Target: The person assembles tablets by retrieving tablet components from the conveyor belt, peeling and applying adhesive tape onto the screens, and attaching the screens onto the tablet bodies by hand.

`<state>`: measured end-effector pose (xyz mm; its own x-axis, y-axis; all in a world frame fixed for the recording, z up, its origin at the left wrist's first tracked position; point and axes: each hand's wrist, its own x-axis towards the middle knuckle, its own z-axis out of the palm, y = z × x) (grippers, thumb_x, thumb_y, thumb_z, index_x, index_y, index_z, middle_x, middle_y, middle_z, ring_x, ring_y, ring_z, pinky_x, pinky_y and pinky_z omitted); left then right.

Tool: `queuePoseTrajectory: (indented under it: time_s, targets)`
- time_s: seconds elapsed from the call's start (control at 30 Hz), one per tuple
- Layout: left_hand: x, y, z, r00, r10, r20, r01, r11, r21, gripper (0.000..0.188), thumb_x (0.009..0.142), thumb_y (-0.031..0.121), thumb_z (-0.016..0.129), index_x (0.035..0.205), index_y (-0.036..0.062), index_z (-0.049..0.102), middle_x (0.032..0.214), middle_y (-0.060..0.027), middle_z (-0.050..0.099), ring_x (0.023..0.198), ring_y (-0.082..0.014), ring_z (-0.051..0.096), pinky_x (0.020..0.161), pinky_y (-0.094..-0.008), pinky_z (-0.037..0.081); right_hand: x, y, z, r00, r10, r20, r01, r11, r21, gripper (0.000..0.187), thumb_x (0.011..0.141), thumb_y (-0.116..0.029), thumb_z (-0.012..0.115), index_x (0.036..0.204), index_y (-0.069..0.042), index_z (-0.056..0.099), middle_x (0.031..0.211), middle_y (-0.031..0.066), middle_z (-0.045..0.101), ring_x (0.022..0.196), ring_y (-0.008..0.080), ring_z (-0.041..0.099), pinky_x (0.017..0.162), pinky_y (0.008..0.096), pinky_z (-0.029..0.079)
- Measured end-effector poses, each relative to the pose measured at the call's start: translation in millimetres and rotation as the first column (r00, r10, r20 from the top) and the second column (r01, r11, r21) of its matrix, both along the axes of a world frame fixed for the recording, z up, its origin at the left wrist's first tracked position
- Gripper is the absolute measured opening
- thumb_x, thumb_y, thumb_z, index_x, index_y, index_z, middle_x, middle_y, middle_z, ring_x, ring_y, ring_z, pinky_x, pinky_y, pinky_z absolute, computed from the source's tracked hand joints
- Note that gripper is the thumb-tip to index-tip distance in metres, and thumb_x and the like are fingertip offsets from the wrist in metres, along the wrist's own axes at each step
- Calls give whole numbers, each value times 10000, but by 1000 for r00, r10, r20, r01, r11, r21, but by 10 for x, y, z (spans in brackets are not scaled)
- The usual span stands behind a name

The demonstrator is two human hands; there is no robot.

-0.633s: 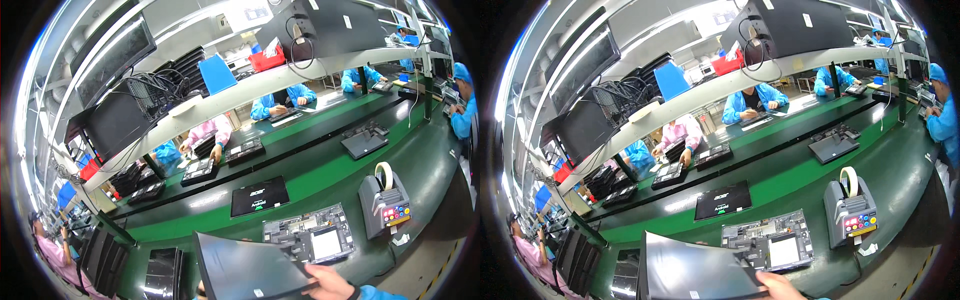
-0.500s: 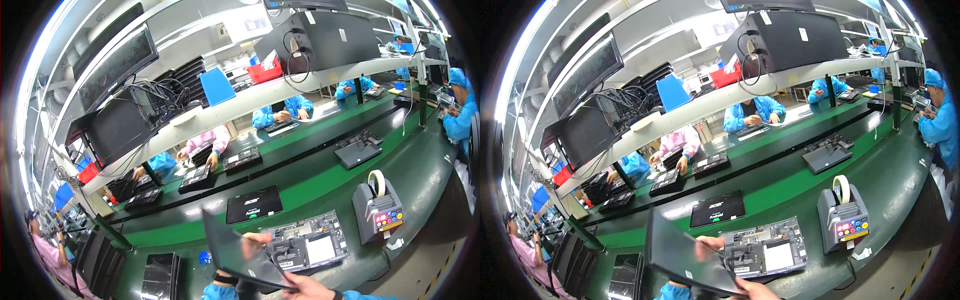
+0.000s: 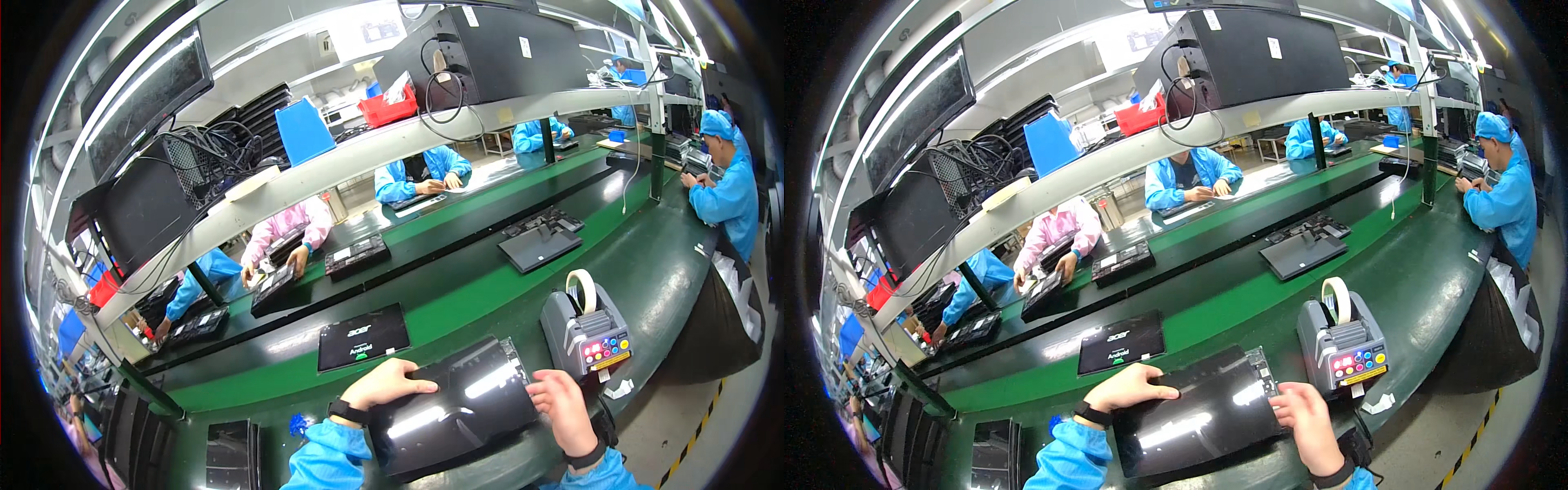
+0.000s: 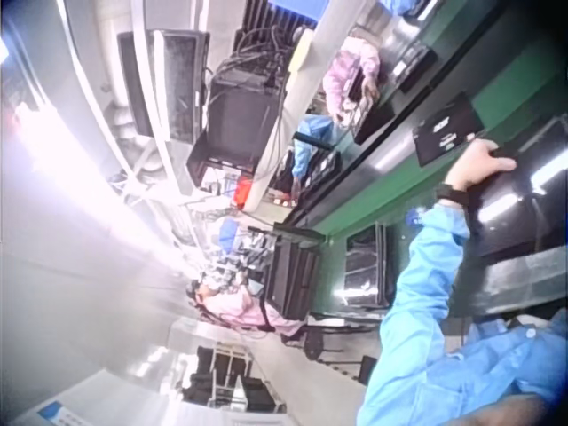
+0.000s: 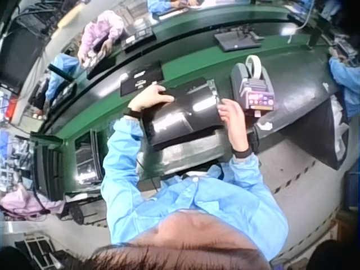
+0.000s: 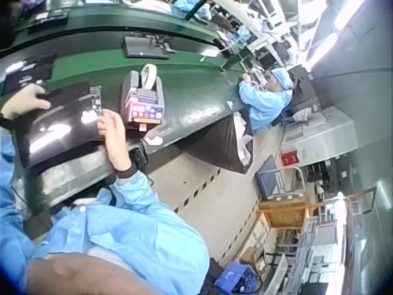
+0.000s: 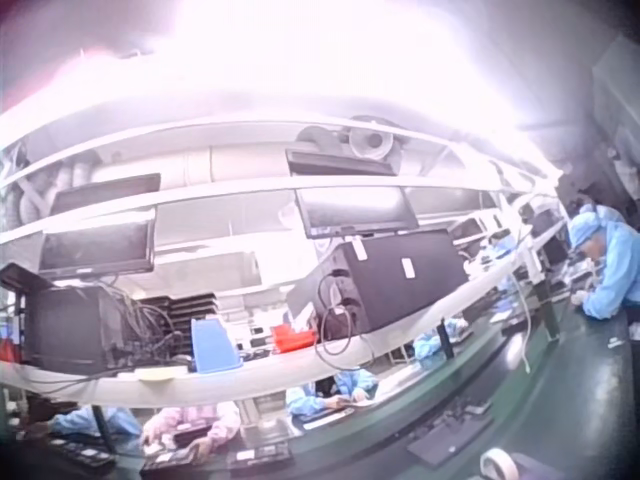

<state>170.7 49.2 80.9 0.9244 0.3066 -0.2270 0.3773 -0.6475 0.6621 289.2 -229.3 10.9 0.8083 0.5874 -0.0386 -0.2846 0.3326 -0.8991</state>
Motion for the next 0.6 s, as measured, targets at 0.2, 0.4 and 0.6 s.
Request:
queuePoseTrajectory:
  time_s: [0.2,0.4,0.6]
  targets:
    - [4,87,-386,740,-77,668,-349,805,480,266,799,263,671,870,21,586,742,-120,591,706,-308,602,639,-386,491,71,209,-94,560,-8,829,519,783,-343,266,786,-110,671,972,18,530,604,44,498,551,187,507,519,319,403]
    - [-741,197,-618,868,497,-3,-496,867,49,533,826,507,575,888,-13,670,716,-163,654,714,-277,652,680,-359,508,72,257,-99,327,149,933,678,651,-342,372,769,-219,689,973,37,510,955,192,517,821,344,552,658,430,447]
    - [-711,-157,-796,849,476,228,-508,855,106,484,805,460,642,757,-10,535,665,-135,602,608,-237,588,577,-329,467,103,409,-132,484,163,860,601,652,-462,459,735,-308,720,961,42,529,915,179,518,856,355,560,699,426,464]
